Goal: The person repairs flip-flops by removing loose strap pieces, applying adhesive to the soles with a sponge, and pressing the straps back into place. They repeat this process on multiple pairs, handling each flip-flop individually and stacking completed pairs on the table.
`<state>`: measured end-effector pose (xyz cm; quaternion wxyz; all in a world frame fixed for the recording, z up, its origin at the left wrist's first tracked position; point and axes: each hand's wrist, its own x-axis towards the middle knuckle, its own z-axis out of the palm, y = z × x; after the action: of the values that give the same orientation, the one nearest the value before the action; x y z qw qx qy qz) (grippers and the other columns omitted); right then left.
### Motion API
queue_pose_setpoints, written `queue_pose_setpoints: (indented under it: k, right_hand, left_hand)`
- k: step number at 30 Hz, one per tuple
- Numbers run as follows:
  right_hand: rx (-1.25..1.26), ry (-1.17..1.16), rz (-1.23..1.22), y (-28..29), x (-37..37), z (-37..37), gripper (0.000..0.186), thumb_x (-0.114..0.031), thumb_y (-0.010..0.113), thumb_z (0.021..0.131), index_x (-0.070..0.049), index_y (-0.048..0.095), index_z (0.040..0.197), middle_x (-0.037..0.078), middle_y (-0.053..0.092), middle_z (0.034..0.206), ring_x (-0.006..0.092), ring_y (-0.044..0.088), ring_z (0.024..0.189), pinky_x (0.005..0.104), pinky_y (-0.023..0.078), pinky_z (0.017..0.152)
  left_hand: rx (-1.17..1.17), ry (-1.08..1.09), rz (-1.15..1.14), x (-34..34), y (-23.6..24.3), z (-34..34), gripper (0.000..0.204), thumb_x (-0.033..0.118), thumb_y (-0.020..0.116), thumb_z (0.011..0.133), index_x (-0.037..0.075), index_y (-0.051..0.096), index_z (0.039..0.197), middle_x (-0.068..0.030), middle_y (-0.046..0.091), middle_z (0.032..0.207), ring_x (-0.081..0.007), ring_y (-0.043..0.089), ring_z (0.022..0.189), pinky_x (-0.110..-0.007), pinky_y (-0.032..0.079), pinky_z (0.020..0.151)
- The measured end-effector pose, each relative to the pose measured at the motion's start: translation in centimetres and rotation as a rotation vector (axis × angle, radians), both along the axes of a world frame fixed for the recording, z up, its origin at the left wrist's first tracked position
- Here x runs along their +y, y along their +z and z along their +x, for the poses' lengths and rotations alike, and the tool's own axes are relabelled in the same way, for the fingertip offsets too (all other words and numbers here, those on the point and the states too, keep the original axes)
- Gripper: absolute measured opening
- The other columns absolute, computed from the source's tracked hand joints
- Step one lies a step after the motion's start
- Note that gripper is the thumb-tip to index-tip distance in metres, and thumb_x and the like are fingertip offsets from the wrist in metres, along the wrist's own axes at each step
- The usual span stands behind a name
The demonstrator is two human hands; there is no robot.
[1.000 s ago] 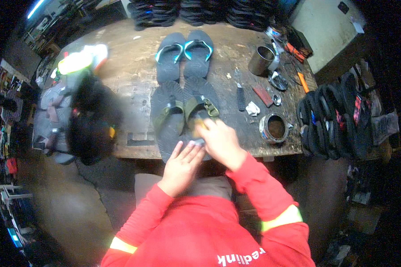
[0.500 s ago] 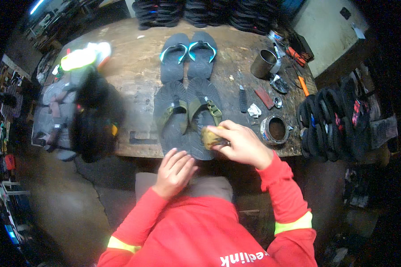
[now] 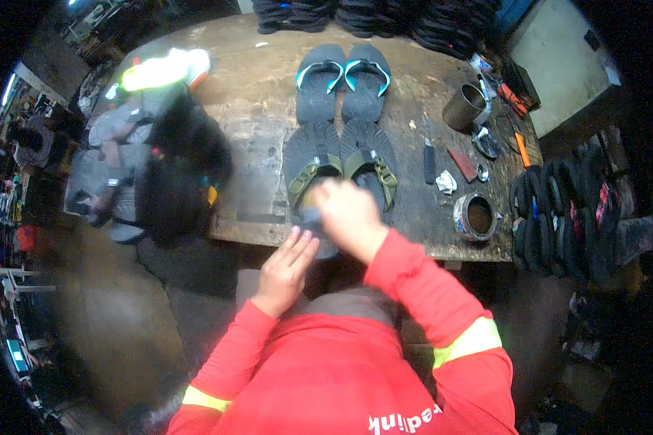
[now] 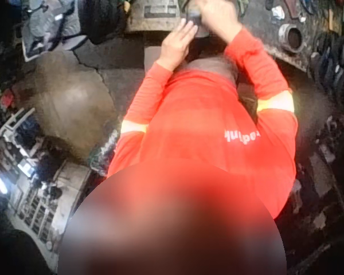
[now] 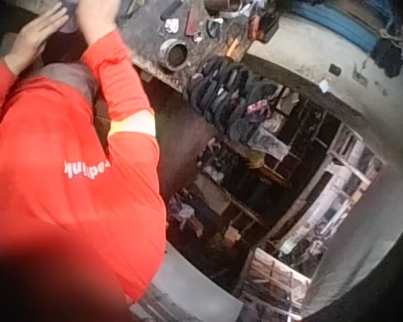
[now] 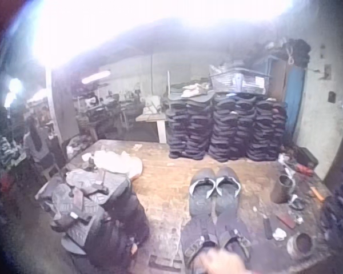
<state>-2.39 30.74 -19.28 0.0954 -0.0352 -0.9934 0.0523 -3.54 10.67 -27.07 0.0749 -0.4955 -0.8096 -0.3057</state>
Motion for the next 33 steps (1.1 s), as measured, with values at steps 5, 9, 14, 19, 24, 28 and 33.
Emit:
queue_pose_setpoints:
  k: [5, 9, 14, 19, 24, 28, 33]
  right_hand:
    - [-0.147, 0.251, -0.184, 0.4, 1.0, 1.3, 0.022, -0.009, 0.071, 0.077, -0.007, 0.071, 0.099, 0.010, 0.065, 0.092, 0.0326, 0.070, 0.085, 0.0455, 0.058, 0.072]
    - [0.002, -0.034, -0.663, 2.1, 5.6, 10.7, 0.044, -0.019, 0.076, 0.092, -0.007, 0.069, 0.134, 0.014, 0.072, 0.116, 0.0316, 0.072, 0.107, 0.0393, 0.056, 0.095]
    - [0.332, -0.458, -1.065, 4.5, 14.2, 22.2, 0.063, -0.019, 0.071, 0.101, 0.007, 0.049, 0.154, 0.014, 0.060, 0.150, 0.0195, 0.056, 0.136, 0.0358, 0.040, 0.117]
    - [0.368, -0.570, -0.567, 2.7, 18.9, 26.1, 0.045, -0.009, 0.078, 0.093, 0.000, 0.069, 0.135, 0.013, 0.069, 0.132, 0.0214, 0.064, 0.123, 0.0334, 0.046, 0.110]
    - [0.374, -0.601, -0.383, 1.4, 20.5, 26.4, 0.037, -0.003, 0.083, 0.081, -0.009, 0.078, 0.118, 0.012, 0.070, 0.116, 0.0297, 0.069, 0.108, 0.0376, 0.054, 0.095]
    - [0.396, -0.602, -0.187, 0.9, 20.6, 25.1, 0.037, -0.003, 0.083, 0.077, -0.012, 0.080, 0.113, 0.011, 0.070, 0.115, 0.0322, 0.069, 0.107, 0.0402, 0.056, 0.092]
    - [0.344, -0.534, 0.005, -0.1, 20.4, 23.9, 0.037, 0.000, 0.082, 0.076, -0.013, 0.080, 0.111, 0.010, 0.071, 0.115, 0.0322, 0.069, 0.104, 0.0401, 0.056, 0.090]
  left_hand:
    - [-0.017, -0.017, -0.040, -0.3, 0.4, -0.2, 0.048, 0.000, 0.063, 0.085, 0.005, 0.069, 0.133, -0.0145, 0.069, 0.137, -0.0353, 0.061, 0.135, -0.044, 0.052, 0.111]
    - [-0.050, -0.084, -0.151, -2.8, 2.3, -0.8, 0.057, 0.000, 0.065, 0.085, 0.007, 0.063, 0.141, -0.0134, 0.062, 0.147, -0.0334, 0.053, 0.143, -0.053, 0.037, 0.122]
    - [-0.078, -0.157, -0.222, -2.8, 4.5, -1.1, 0.056, 0.019, 0.074, 0.094, 0.007, 0.057, 0.146, -0.0120, 0.057, 0.152, -0.0330, 0.049, 0.146, -0.065, 0.027, 0.123]
    - [0.067, 0.119, -0.246, 6.4, 3.4, -2.4, 0.065, 0.027, 0.066, 0.098, 0.003, 0.044, 0.155, -0.0212, 0.054, 0.152, -0.0395, 0.053, 0.139, -0.066, 0.035, 0.117]
    - [-0.065, 0.347, -0.447, 9.5, 2.2, -4.2, 0.069, 0.038, 0.072, 0.092, 0.017, 0.051, 0.154, -0.0210, 0.057, 0.149, -0.0383, 0.057, 0.134, -0.066, 0.042, 0.109]
    - [-0.260, 0.301, -0.189, 6.8, 2.8, -5.3, 0.061, 0.025, 0.074, 0.089, 0.011, 0.060, 0.147, -0.0243, 0.058, 0.149, -0.0385, 0.056, 0.137, -0.053, 0.044, 0.111]
    - [-1.282, 0.146, 0.553, 1.4, 6.4, -5.4, 0.064, 0.014, 0.068, 0.090, 0.003, 0.054, 0.152, -0.0164, 0.062, 0.142, -0.0306, 0.063, 0.125, -0.039, 0.051, 0.108]
